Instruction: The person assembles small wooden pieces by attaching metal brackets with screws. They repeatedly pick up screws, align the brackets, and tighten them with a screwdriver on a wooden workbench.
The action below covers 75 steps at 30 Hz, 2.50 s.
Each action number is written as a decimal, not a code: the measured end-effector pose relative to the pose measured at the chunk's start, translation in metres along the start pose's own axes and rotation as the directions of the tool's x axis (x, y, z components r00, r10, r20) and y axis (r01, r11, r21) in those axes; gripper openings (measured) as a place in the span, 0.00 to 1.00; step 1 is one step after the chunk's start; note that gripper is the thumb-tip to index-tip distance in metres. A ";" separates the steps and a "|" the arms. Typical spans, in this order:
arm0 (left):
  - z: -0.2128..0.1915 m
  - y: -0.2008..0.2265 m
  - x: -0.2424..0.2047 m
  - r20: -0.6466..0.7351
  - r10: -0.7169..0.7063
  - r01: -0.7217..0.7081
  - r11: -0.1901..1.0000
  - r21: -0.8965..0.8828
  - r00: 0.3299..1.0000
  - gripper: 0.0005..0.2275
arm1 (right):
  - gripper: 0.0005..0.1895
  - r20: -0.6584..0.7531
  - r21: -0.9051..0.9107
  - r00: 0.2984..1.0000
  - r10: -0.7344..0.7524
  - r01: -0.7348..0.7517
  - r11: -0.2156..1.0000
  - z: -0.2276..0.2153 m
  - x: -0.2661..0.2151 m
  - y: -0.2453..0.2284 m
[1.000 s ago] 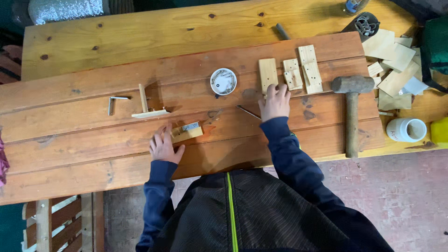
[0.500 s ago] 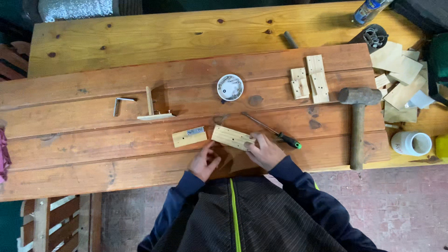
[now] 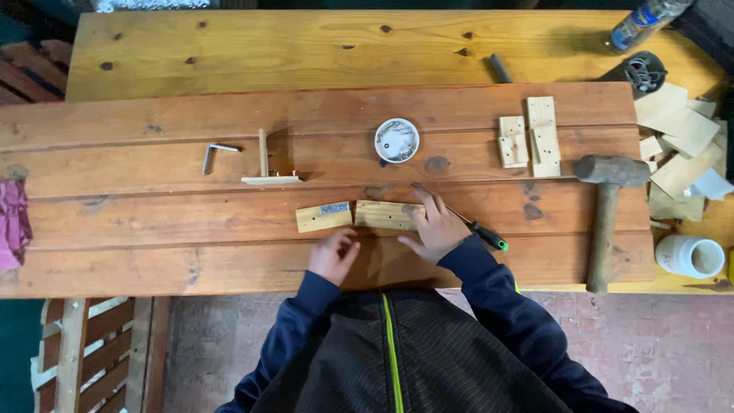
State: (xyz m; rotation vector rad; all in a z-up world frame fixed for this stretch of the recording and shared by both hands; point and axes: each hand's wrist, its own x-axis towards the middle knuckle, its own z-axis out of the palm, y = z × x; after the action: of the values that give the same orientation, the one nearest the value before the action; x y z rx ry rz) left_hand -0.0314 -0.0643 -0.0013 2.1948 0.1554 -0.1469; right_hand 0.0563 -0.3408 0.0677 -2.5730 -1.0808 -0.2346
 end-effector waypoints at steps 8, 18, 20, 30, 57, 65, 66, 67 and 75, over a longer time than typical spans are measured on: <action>-0.071 -0.033 0.011 -0.251 0.067 0.042 0.913 0.407 0.966 0.40 | 0.21 -0.086 0.077 0.992 -0.087 0.094 0.993 0.022 0.088 -0.052; -0.082 -0.027 0.015 -0.077 -0.043 0.062 0.961 0.271 0.996 0.28 | 0.06 -0.128 0.457 0.988 0.084 -0.017 0.889 0.072 0.084 -0.037; -0.083 -0.036 0.018 -0.134 0.085 -0.061 0.983 0.173 0.987 0.27 | 0.05 -0.116 0.535 0.985 0.128 -0.047 0.844 0.056 0.082 -0.039; -0.089 0.005 0.023 -0.210 -0.013 -0.037 0.972 -0.233 0.978 0.17 | 0.14 0.048 0.686 0.904 0.425 -0.339 0.643 0.052 0.053 -0.045; -0.070 0.063 0.036 0.291 0.268 -0.203 0.951 -0.235 0.919 0.48 | 0.09 -0.062 0.441 0.896 0.440 -0.371 0.818 0.093 0.027 -0.003; -0.025 0.006 0.062 0.026 0.390 -0.383 0.913 -0.137 0.921 0.30 | 0.05 -0.166 0.361 0.904 0.393 -0.316 0.877 0.096 0.022 -0.009; -0.023 0.005 0.064 0.011 0.391 -0.386 0.912 -0.142 0.920 0.31 | 0.06 -0.168 0.391 0.899 0.405 -0.316 0.864 0.092 0.025 -0.009; -0.018 -0.001 0.066 0.011 0.389 -0.383 0.912 -0.143 0.921 0.31 | 0.06 -0.166 0.391 0.899 0.405 -0.317 0.864 0.091 0.025 -0.009; -0.008 -0.011 0.068 -0.036 0.272 -0.274 0.956 -0.108 0.962 0.28 | 0.08 -0.201 0.425 0.906 0.372 -0.261 0.867 0.082 0.030 -0.011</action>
State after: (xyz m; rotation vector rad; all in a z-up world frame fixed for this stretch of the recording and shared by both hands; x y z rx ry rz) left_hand 0.0346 -0.0479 -0.0166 2.0817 -0.1270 0.0390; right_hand 0.0708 -0.2836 0.0028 -2.2263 -0.5199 -0.2565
